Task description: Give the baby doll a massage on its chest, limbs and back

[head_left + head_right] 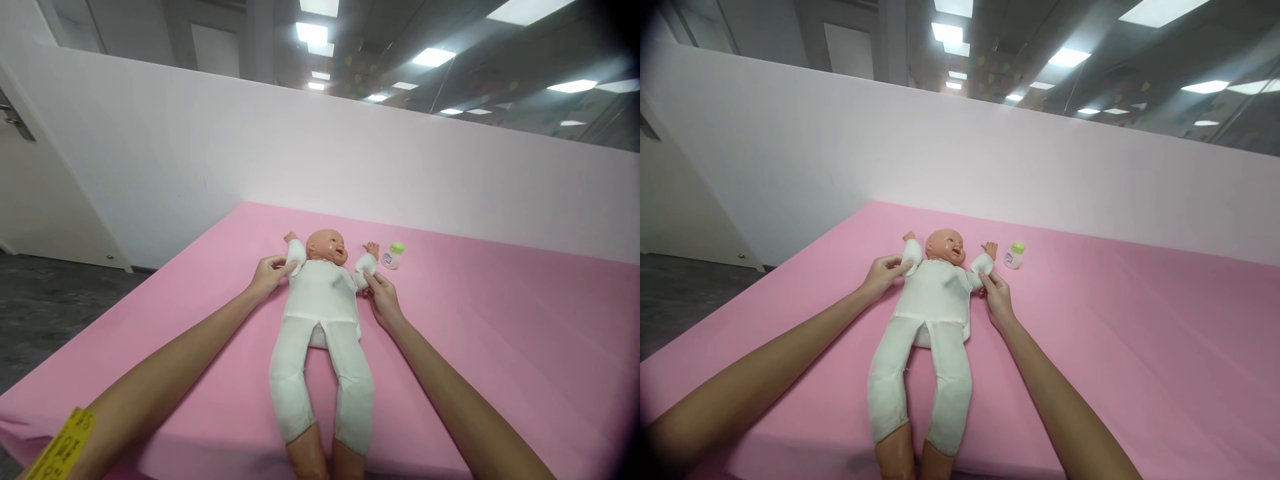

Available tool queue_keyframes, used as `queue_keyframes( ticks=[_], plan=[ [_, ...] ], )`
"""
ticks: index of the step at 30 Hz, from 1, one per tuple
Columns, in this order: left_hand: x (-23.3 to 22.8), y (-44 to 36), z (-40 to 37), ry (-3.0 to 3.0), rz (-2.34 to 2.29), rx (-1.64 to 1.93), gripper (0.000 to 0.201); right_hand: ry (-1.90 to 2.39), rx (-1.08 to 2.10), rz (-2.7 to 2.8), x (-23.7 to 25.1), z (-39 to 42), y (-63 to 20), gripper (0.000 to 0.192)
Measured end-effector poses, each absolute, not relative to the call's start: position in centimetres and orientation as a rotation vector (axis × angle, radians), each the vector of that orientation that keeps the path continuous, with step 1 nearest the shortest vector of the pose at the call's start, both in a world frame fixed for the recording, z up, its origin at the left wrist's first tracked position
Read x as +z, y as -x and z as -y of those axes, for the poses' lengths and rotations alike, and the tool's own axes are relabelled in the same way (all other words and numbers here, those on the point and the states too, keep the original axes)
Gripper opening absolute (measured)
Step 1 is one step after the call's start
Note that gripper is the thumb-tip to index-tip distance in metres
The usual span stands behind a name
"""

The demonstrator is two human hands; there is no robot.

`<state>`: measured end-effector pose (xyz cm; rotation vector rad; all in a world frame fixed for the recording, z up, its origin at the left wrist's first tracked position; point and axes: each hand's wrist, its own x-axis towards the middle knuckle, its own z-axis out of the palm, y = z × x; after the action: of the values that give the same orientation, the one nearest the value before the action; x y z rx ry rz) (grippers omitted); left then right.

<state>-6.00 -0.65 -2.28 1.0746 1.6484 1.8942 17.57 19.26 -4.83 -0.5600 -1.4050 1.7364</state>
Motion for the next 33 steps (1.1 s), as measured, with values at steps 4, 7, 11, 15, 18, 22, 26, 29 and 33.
queue_keyframes(
  ticks=[4, 7, 11, 15, 18, 22, 26, 29, 33],
  plan=[
    [-2.42, 6.01, 0.49, -1.094, -1.651, 1.903, 0.035, 0.531, 1.723, 1.37, -4.72, -19.17, -17.7, 0.031],
    [-2.6, 5.98, 0.41, -1.079, -1.669, 1.913, 0.029, 0.543, 1.736, 1.36, -4.71, -19.15, -17.85, 0.034],
    [-2.63, 5.96, 0.44, -1.06, -1.682, 1.921, 0.03, 0.55, 1.731, 1.349, -4.97, -19.39, -17.73, 0.035],
    [-2.49, 5.95, 0.48, -1.05, -1.686, 1.913, 0.034, 0.572, 1.711, 1.31, -5.18, -19.75, -17.42, 0.037],
    [-2.44, 5.91, 0.49, -1.039, -1.693, 1.917, 0.04, 0.581, 1.715, 1.286, -5.02, -19.74, -17.35, 0.038],
    [-2.38, 5.85, 0.52, -1.033, -1.711, 1.913, 0.044, 0.59, 1.742, 1.274, -4.56, -19.44, -17.49, 0.037],
    [-2.39, 5.88, 0.53, -1.045, -1.718, 1.892, 0.044, 0.619, 1.776, 1.31, -4.38, -19.33, -17.69, 0.032],
    [-2.47, 5.93, 0.53, -1.048, -1.725, 1.883, 0.043, 0.628, 1.782, 1.333, -4.5, -19.46, -17.75, 0.031],
    [-2.47, 5.96, 0.55, -1.05, -1.729, 1.883, 0.039, 0.635, 1.787, 1.35, -4.58, -19.6, -17.8, 0.035]
  ],
)
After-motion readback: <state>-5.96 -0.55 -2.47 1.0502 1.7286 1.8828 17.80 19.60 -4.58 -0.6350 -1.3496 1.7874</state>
